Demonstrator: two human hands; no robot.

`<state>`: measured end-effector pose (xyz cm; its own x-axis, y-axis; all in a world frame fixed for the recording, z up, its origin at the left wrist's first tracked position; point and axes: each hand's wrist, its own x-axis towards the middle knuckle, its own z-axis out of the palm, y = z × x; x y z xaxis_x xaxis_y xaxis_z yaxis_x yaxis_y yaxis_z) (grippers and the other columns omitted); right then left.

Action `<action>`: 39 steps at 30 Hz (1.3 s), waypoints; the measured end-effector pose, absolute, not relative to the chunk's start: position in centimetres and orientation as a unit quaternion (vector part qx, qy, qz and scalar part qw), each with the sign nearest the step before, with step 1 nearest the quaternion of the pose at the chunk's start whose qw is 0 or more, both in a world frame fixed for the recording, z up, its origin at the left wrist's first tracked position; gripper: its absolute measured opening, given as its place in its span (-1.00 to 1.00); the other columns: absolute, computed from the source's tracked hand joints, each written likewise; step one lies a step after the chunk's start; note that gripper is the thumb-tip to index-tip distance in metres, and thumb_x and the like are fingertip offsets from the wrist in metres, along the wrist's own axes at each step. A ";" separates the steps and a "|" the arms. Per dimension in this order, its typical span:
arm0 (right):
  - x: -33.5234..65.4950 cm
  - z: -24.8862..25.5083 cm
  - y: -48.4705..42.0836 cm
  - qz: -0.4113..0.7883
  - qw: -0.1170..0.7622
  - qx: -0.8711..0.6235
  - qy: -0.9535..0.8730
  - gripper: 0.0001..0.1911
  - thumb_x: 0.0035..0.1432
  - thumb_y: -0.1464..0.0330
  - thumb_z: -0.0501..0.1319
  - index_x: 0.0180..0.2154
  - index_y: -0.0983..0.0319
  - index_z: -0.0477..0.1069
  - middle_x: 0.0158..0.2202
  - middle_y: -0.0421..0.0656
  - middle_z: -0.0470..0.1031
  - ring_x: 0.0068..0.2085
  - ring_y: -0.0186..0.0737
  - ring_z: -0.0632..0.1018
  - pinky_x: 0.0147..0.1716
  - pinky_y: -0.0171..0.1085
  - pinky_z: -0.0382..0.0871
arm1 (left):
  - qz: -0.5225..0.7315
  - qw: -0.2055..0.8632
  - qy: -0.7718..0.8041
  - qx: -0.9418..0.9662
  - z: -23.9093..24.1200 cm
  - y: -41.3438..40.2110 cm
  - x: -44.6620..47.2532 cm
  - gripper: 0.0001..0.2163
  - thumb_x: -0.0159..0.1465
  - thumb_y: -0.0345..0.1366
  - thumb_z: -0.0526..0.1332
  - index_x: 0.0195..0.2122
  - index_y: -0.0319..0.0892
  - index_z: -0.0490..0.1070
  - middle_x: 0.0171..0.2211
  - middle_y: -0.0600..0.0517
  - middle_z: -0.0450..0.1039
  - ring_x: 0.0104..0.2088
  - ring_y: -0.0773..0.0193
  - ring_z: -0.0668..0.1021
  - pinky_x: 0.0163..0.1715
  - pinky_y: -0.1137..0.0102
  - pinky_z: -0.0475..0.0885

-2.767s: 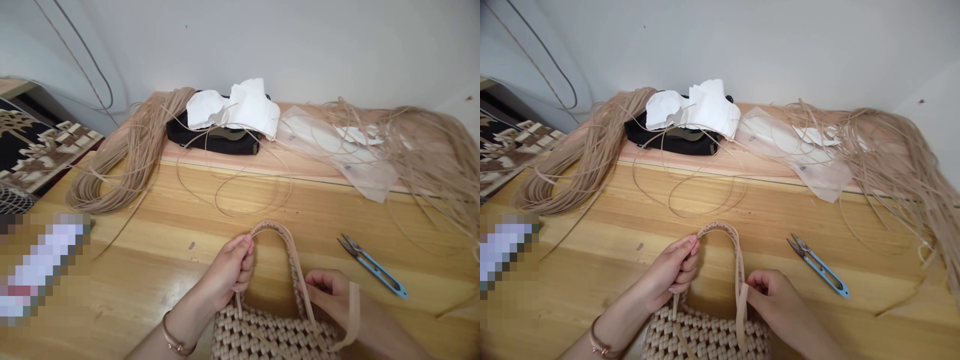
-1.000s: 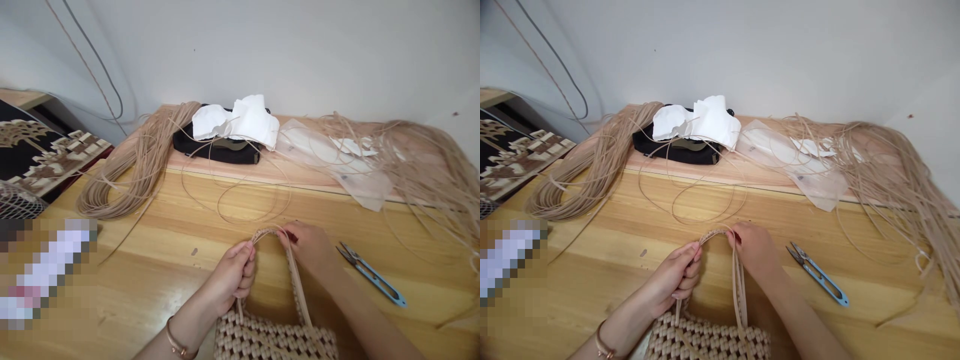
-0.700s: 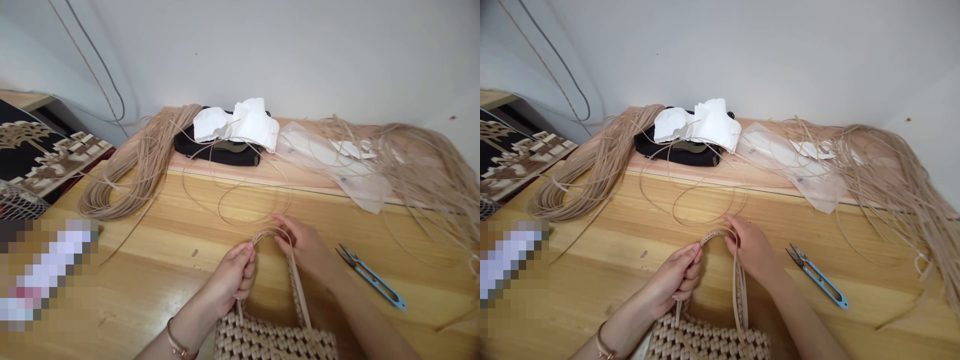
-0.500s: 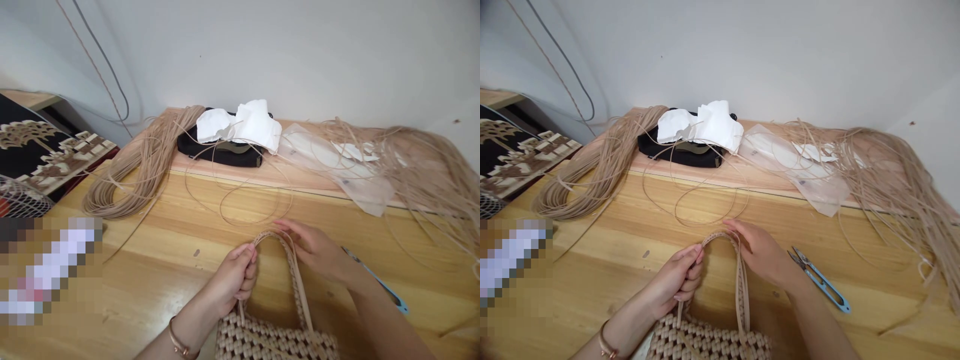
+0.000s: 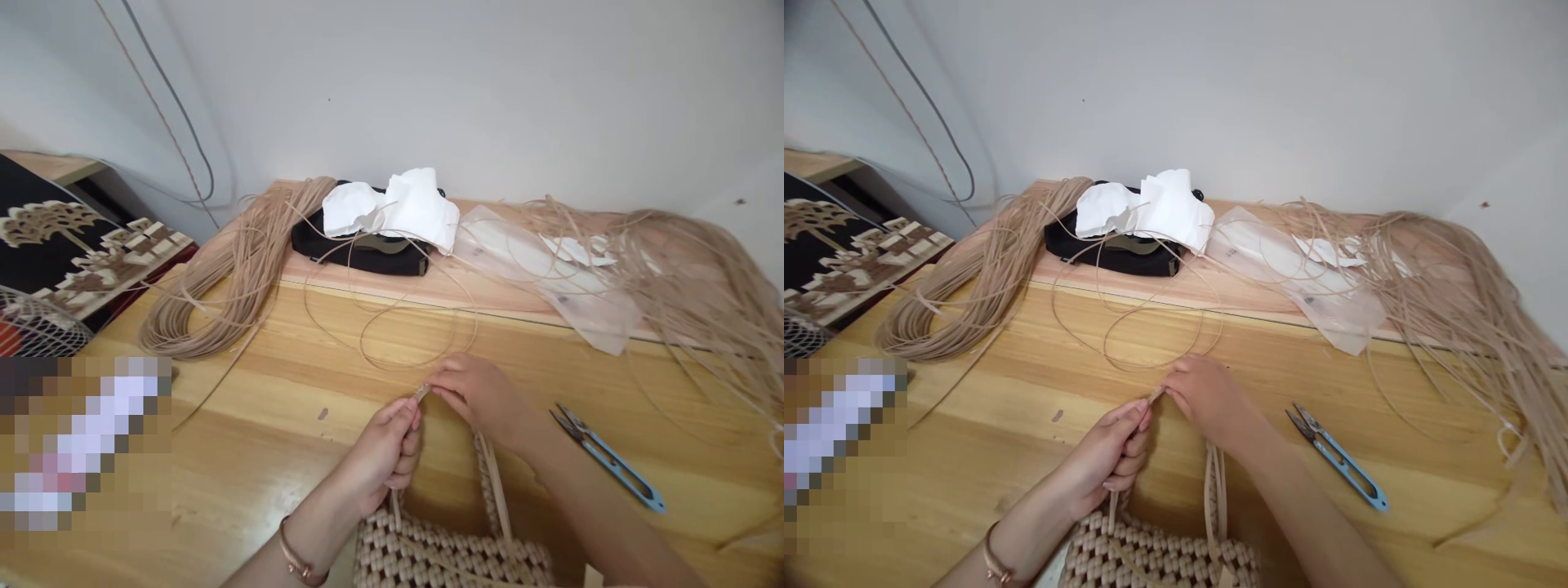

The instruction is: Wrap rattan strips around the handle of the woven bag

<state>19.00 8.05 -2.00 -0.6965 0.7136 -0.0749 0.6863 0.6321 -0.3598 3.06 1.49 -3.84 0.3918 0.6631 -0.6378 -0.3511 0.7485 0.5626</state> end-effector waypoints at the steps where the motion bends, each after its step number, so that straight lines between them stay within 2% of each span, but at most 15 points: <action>1: 19.0 -1.9 8.0 0.177 0.026 -0.393 -0.902 -0.77 0.22 0.47 0.06 -0.26 0.26 0.51 -0.27 -0.08 0.49 -0.20 -0.20 0.45 -0.20 -0.26 0.31 | 0.312 0.816 0.454 0.173 -3.9 1.5 3.1 -0.76 0.28 -0.14 0.03 -0.46 -0.12 0.07 -0.71 0.28 -0.04 -0.75 0.55 -0.13 -0.82 0.62 -0.24; 13: 18.7 -1.0 7.6 0.120 -0.086 -0.444 -0.884 -0.77 0.21 0.52 0.04 -0.23 0.32 0.46 -0.24 -0.04 0.45 -0.19 -0.11 0.47 -0.23 -0.22 0.31 | 0.313 0.816 0.454 0.174 -3.7 1.5 3.1 -0.78 0.30 -0.18 -0.01 -0.46 -0.12 0.06 -0.71 0.27 -0.05 -0.75 0.54 -0.13 -0.81 0.62 -0.24; 20: 19.1 -0.4 7.0 0.100 -0.133 -0.464 -0.870 -0.74 0.24 0.49 0.00 -0.26 0.32 0.47 -0.29 -0.01 0.48 -0.26 -0.08 0.51 -0.36 -0.24 0.30 | 0.316 0.814 0.452 0.184 -3.8 1.5 3.1 -0.75 0.25 -0.11 0.05 -0.46 -0.12 0.06 -0.71 0.28 -0.05 -0.75 0.54 -0.12 -0.81 0.63 -0.22; 27: 19.8 -0.5 6.6 0.112 -0.119 -0.489 -0.857 -0.72 0.24 0.50 0.00 -0.13 0.24 0.43 -0.24 -0.05 0.51 -0.24 -0.11 0.52 -0.36 -0.28 0.26 | 0.312 0.810 0.462 0.180 -3.6 1.5 3.2 -0.77 0.30 -0.16 -0.02 -0.47 -0.12 0.05 -0.72 0.28 -0.06 -0.75 0.53 -0.14 -0.81 0.62 -0.24; 32: 20.3 -0.2 6.1 0.138 -0.118 -0.514 -0.838 -0.75 0.23 0.48 0.02 -0.20 0.24 0.46 -0.30 -0.05 0.52 -0.28 -0.11 0.52 -0.40 -0.29 0.23 | 0.314 0.810 0.461 0.179 -3.5 1.5 3.2 -0.78 0.31 -0.18 -0.03 -0.46 -0.12 0.06 -0.72 0.28 -0.06 -0.75 0.53 -0.14 -0.81 0.62 -0.24; 39: 20.7 -0.8 5.9 0.181 -0.079 -0.555 -0.808 -0.78 0.20 0.47 0.06 -0.29 0.24 0.49 -0.30 -0.10 0.55 -0.26 -0.15 0.52 -0.34 -0.30 0.22 | 0.313 0.811 0.460 0.180 -3.5 1.6 3.2 -0.77 0.26 -0.14 0.04 -0.46 -0.12 0.06 -0.71 0.28 -0.06 -0.75 0.54 -0.14 -0.81 0.62 -0.24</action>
<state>20.69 5.93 -0.78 -0.3708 0.8686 -0.3286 0.9258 0.3177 -0.2047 3.20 1.60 -3.54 0.3801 0.6737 -0.6338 -0.3425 0.7390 0.5801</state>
